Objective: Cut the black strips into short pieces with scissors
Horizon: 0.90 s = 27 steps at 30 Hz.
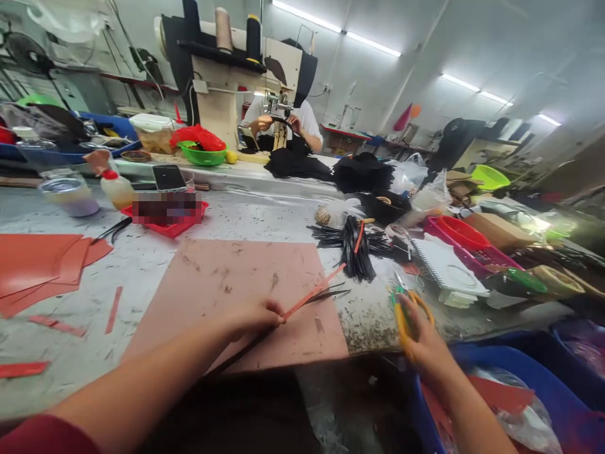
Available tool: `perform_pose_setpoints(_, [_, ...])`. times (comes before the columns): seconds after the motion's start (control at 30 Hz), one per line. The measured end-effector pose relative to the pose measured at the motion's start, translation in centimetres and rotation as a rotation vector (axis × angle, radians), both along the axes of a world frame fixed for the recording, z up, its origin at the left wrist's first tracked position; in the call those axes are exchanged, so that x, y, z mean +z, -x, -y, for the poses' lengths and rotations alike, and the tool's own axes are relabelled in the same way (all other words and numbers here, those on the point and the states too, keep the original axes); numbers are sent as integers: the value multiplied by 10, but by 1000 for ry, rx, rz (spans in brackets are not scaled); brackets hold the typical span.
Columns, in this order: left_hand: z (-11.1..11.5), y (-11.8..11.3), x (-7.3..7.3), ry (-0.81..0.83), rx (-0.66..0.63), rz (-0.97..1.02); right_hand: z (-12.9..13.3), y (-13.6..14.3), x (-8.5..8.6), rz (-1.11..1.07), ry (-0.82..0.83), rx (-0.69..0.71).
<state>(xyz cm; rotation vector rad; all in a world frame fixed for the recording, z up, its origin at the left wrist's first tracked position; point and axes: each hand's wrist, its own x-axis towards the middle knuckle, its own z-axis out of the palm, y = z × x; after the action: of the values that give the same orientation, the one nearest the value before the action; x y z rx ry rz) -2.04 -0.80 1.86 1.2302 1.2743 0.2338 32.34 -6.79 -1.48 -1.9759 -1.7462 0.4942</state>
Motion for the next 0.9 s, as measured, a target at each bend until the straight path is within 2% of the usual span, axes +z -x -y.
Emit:
perform_pose_setpoints(0.07, [1, -1, 2, 22, 8, 21, 19, 39, 1, -148, 117, 256])
perform_pose_setpoints(0.17, [2, -1, 6, 39, 3, 37, 42, 88, 7, -229, 389, 518])
perform_pose_setpoints(0.23, [3, -1, 8, 41, -6, 37, 48, 108, 11, -222, 484, 651])
perform_pose_setpoints(0.3, [5, -1, 10, 41, -18, 38, 46, 117, 13, -211, 501, 729])
perform_pose_setpoints(0.57, [9, 1, 11, 17, -48, 35, 35, 129, 15, -235, 395, 762])
perform_pose_setpoints(0.9, [9, 2, 12, 16, -73, 45, 35, 132, 17, -273, 371, 749])
